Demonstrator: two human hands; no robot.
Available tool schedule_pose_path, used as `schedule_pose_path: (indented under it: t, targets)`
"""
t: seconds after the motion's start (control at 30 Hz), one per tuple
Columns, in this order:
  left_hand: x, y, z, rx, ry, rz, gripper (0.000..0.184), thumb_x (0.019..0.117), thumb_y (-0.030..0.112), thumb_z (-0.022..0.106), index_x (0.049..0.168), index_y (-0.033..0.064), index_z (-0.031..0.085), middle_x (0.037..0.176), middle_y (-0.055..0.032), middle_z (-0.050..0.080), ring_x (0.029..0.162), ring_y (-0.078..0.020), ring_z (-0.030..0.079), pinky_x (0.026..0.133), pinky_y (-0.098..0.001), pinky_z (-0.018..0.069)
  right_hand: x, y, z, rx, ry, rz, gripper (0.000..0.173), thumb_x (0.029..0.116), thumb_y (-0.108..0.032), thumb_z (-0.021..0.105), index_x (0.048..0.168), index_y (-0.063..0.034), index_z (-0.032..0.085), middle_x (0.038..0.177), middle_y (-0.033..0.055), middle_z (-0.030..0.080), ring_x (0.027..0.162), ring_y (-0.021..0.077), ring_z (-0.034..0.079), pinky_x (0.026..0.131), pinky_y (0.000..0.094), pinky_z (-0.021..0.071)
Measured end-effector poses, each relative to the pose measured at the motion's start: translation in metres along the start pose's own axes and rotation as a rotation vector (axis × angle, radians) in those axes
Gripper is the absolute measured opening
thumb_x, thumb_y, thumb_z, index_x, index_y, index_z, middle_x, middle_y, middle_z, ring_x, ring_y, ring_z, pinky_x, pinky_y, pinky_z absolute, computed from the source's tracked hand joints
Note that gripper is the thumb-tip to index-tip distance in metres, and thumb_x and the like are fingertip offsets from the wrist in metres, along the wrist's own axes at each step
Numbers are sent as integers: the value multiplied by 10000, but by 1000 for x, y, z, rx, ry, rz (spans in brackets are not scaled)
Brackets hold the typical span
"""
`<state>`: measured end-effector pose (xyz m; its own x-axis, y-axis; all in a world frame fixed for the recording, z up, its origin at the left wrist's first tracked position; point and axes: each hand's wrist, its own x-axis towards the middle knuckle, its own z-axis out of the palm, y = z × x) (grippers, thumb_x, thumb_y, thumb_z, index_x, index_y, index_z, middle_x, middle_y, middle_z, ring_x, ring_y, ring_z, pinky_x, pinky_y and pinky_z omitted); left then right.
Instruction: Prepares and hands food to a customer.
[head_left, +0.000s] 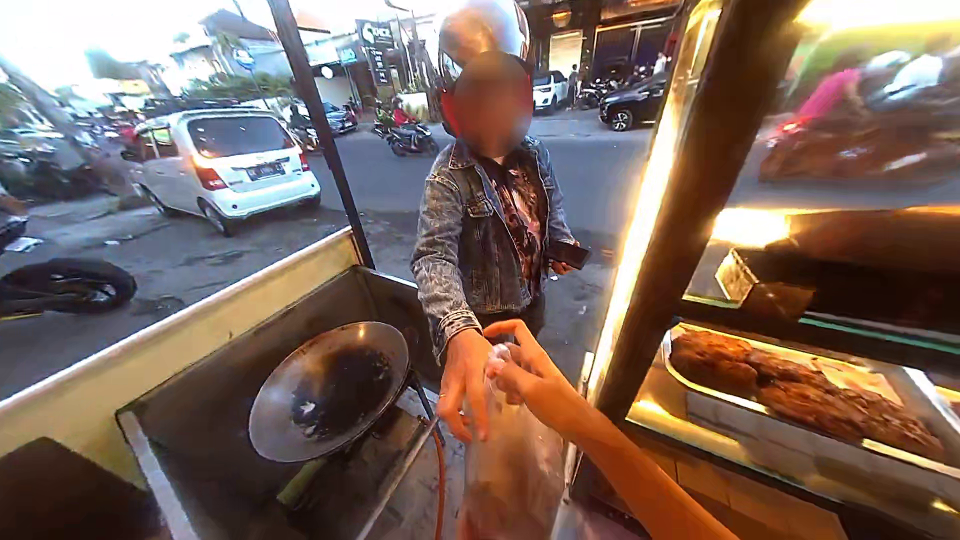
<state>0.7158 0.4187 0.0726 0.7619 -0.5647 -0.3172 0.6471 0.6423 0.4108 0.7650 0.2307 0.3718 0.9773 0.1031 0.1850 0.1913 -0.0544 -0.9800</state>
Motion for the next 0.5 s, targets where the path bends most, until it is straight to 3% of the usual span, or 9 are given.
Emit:
schedule_pose_path:
  t: [0.13, 0.2, 0.27, 0.33, 0.4, 0.47, 0.5]
  targets:
    - [68, 22, 15, -91, 145, 11, 639, 1023, 635, 250, 1230, 112, 552, 1018, -153, 716, 836, -308, 722, 626, -475, 607, 30, -7, 5, -251, 7, 96, 473, 1009, -146, 517, 1474, -129, 431, 939, 94, 645, 749, 160, 618, 714, 377, 535]
    - [93, 32, 13, -135, 198, 14, 694, 1002, 678, 248, 1209, 95, 562, 992, -181, 721, 801, -329, 726, 613, -486, 610, 45, -13, 7, -350, 23, 132, 570, 952, -139, 624, 1481, -137, 410, 978, 133, 680, 857, 236, 679, 793, 473, 562]
    - [106, 40, 16, -108, 194, 39, 687, 984, 709, 278, 1209, 121, 551, 978, -139, 717, 805, -286, 715, 648, -476, 606, 57, -15, 8, -455, 74, 124, 673, 919, -191, 714, 1495, -98, 378, 971, 156, 714, 892, 297, 718, 812, 540, 585]
    - [116, 43, 28, -47, 180, 67, 652, 992, 694, 273, 1175, 138, 561, 931, -82, 735, 795, -238, 728, 670, -457, 621, 69, -15, 5, -574, 164, 96, 626, 944, -250, 683, 1465, -53, 398, 965, 144, 722, 896, 302, 726, 785, 545, 592]
    - [128, 50, 40, -8, 178, 72, 620, 1006, 682, 275, 1126, 150, 569, 877, -39, 719, 770, -204, 716, 688, -434, 616, 74, -19, 3, -700, 244, 51, 550, 944, -217, 670, 1413, -5, 478, 1088, 166, 707, 990, 319, 707, 810, 549, 577]
    - [141, 56, 50, 9, 151, 92, 599, 997, 699, 326, 994, 178, 622, 757, 8, 697, 673, -157, 700, 630, -394, 616, 70, -26, 5, -805, 346, 5, 573, 874, -164, 745, 1387, 7, 555, 1272, 201, 643, 1154, 334, 640, 910, 526, 552]
    - [145, 56, 49, 20, 70, 130, 570, 1006, 668, 371, 1029, 168, 645, 816, -3, 719, 724, -164, 717, 656, -408, 619, 58, -34, 7, -854, 397, 23, 626, 873, -170, 753, 1434, -2, 532, 1357, 216, 602, 1237, 345, 596, 969, 511, 527]
